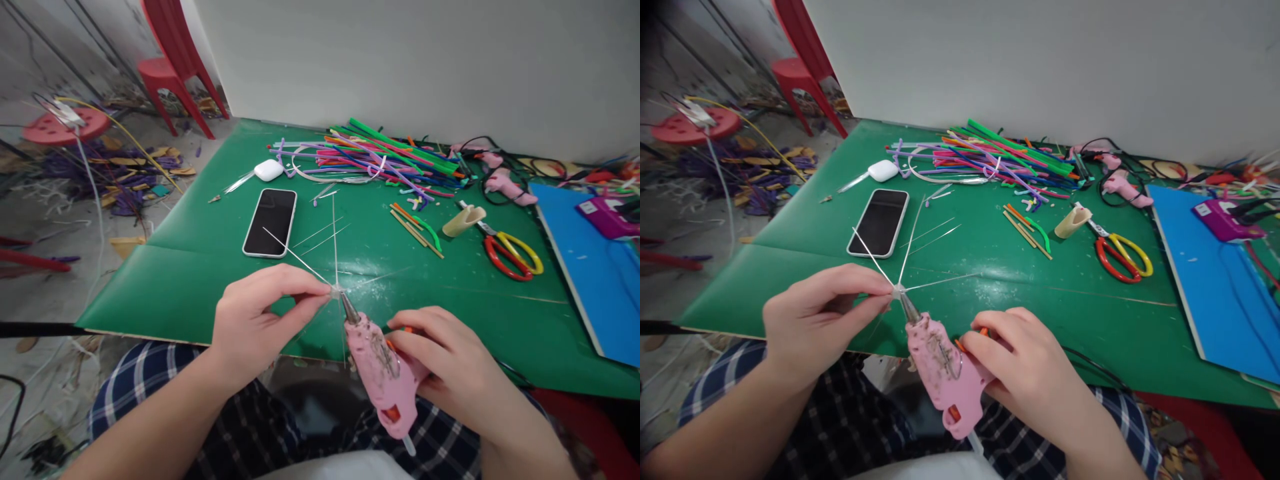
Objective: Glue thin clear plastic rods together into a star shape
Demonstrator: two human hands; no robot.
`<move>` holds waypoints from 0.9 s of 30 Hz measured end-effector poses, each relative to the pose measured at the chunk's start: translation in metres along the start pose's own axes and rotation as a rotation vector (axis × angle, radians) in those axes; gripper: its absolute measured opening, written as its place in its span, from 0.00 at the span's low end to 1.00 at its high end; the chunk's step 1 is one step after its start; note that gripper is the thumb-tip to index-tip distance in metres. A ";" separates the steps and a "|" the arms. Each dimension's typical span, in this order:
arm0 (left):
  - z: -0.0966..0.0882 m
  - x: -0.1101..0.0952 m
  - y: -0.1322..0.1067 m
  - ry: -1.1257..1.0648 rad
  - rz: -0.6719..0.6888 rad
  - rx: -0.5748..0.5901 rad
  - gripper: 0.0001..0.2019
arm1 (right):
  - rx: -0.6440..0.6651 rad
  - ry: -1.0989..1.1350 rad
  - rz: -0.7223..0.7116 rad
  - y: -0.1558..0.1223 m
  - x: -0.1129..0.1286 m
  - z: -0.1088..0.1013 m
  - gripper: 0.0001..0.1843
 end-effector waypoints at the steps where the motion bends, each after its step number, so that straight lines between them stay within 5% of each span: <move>1: 0.000 0.000 0.000 -0.001 0.000 -0.002 0.10 | -0.003 -0.002 0.000 0.000 0.000 0.000 0.13; 27: 0.000 -0.002 -0.001 -0.023 -0.031 -0.009 0.11 | -0.008 0.008 -0.032 0.000 0.000 -0.002 0.14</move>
Point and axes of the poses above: each hand's wrist, its own y-axis towards the middle knuckle, its own z-axis out of the palm, x = y × z, the point moved 3 cm from there along y, towards the middle knuckle, and after that the axes turned 6 degrees about z, right-handed, at the moved point
